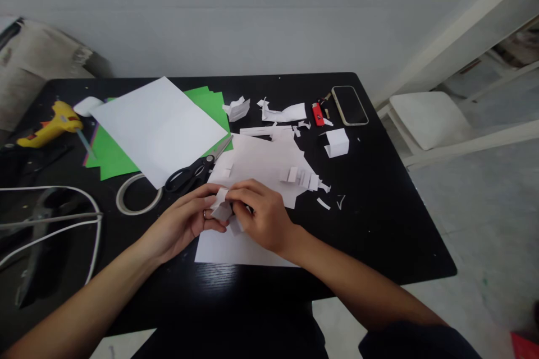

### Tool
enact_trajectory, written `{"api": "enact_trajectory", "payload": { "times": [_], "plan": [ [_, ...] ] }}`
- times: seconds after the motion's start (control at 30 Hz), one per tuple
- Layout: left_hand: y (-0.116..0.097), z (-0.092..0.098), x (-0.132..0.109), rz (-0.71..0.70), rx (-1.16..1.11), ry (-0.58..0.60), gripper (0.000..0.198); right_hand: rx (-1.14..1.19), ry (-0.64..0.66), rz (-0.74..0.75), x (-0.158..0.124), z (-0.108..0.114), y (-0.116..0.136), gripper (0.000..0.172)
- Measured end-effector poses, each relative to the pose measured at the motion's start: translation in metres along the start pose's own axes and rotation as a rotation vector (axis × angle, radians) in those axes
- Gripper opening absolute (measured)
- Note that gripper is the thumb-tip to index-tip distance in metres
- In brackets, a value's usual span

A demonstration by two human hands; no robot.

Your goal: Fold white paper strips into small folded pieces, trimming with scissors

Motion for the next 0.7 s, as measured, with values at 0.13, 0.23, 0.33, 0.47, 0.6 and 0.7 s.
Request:
{"api": "enact_trajectory", "payload": {
  "times": [0.13,0.23,0.33,0.47,0.6,0.7],
  "plan": [
    [-0.0026,-0.0016,-0.0017,-0.039,0.044,-0.007,0.025,0.148,0.064,-0.144,0.0033,0.0008,-0.0037,0.027],
    [-0.0045,-0.0035,-0.0025,-0.060,0.060,-0.010,0.024,0.211,0.097,-0.196,0.0040,0.0008,-0.0053,0.027],
    [-0.0052,-0.0044,-0.0018,-0.077,0.059,-0.020,0.021,0.218,0.107,-0.205,0.0036,0.0004,-0.0057,0.028],
    [-0.0039,-0.0037,-0.0003,-0.053,-0.006,-0.037,0.019,0.206,0.122,-0.189,0.0035,-0.0009,-0.0050,0.029],
    [-0.0037,-0.0009,-0.0003,-0.034,-0.043,-0.082,0.020,0.206,0.138,-0.197,0.0049,-0.0006,-0.0031,0.025],
    [-0.0043,0.0002,-0.0007,-0.034,-0.040,-0.086,0.020,0.209,0.164,-0.214,0.0059,-0.0002,-0.0017,0.024]
  ]
}}
Point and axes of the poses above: each hand's wrist, its own x-axis towards the middle knuckle, its own z-axis out of the back of the hand, y = z × x, the point moved 3 cm from there along x, towards the middle knuckle, and after that the axes turned 14 degrees about -z, right-handed, at the moved point
